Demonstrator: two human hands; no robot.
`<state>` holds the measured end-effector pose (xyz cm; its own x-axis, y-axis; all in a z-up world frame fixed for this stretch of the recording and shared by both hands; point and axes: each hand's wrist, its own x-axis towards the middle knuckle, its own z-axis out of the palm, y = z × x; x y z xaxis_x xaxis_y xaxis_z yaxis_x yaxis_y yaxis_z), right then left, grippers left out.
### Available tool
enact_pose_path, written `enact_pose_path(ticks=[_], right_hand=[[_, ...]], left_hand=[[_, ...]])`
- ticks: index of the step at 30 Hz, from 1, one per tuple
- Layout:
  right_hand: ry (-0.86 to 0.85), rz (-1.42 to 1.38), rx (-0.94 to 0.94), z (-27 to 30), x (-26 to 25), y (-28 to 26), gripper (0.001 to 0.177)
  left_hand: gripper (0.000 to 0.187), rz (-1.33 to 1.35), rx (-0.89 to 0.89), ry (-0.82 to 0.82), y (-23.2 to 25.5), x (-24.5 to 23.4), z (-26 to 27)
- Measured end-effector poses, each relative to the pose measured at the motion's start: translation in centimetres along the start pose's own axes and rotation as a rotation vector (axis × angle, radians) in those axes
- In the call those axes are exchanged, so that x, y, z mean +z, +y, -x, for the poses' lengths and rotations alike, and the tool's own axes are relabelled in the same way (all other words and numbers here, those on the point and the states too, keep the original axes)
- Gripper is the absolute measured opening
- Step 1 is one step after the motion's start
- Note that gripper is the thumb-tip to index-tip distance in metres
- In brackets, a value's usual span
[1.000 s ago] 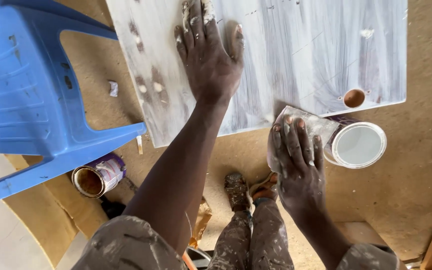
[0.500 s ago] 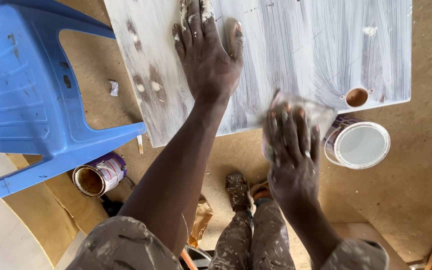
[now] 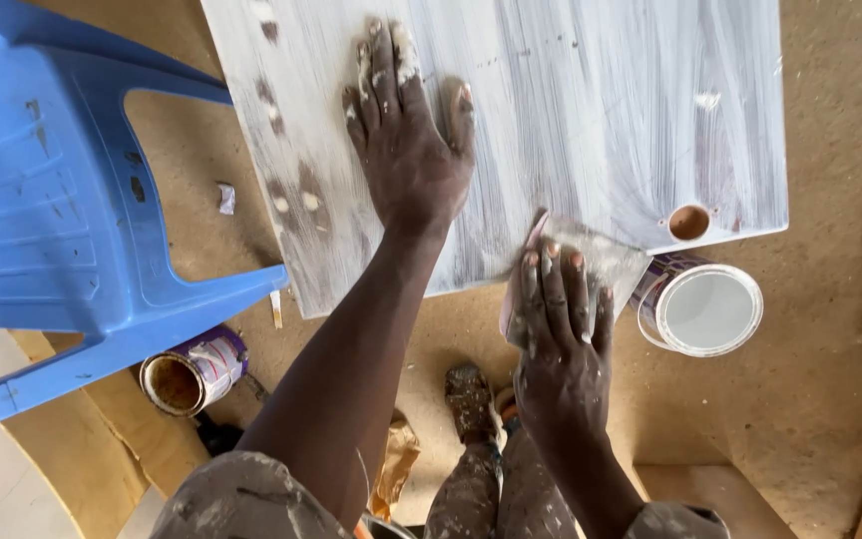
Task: Sanding a wooden board with a sanding block to smooth out the surface coating.
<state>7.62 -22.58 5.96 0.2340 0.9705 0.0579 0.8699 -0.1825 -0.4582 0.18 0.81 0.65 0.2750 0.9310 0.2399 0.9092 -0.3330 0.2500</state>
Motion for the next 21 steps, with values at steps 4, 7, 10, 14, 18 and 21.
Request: enact_pose_path(ticks=[4, 7, 10, 14, 18, 21], right_hand=[[-0.024, 0.029, 0.024, 0.0, 0.4, -0.4, 0.082], [-0.042, 0.044, 0.013, -0.9, 0.6, -0.2, 0.087], [-0.037, 0.061, 0.008, 0.2, 0.6, 0.5, 0.084], [-0.021, -0.003, 0.023, 0.2, 0.3, 0.2, 0.088], [-0.053, 0.071, -0.009, -1.9, -0.6, -0.2, 0.091], [0.032, -0.030, -0.079, -1.2, -1.3, 0.6, 0.065]], left_hand=[[0.062, -0.015, -0.012, -0.050, 0.1, 0.2, 0.5], [0.061, -0.019, -0.005, 0.000, 0.1, 0.1, 0.5], [0.062, -0.010, -0.004, 0.022, 0.2, -0.1, 0.7], [0.065, -0.025, 0.007, 0.017, 0.0, 0.4, 0.5], [0.071, -0.054, -0.045, -0.056, 0.1, -0.3, 0.8], [0.058, -0.008, 0.008, 0.046, 0.3, 0.0, -0.2]])
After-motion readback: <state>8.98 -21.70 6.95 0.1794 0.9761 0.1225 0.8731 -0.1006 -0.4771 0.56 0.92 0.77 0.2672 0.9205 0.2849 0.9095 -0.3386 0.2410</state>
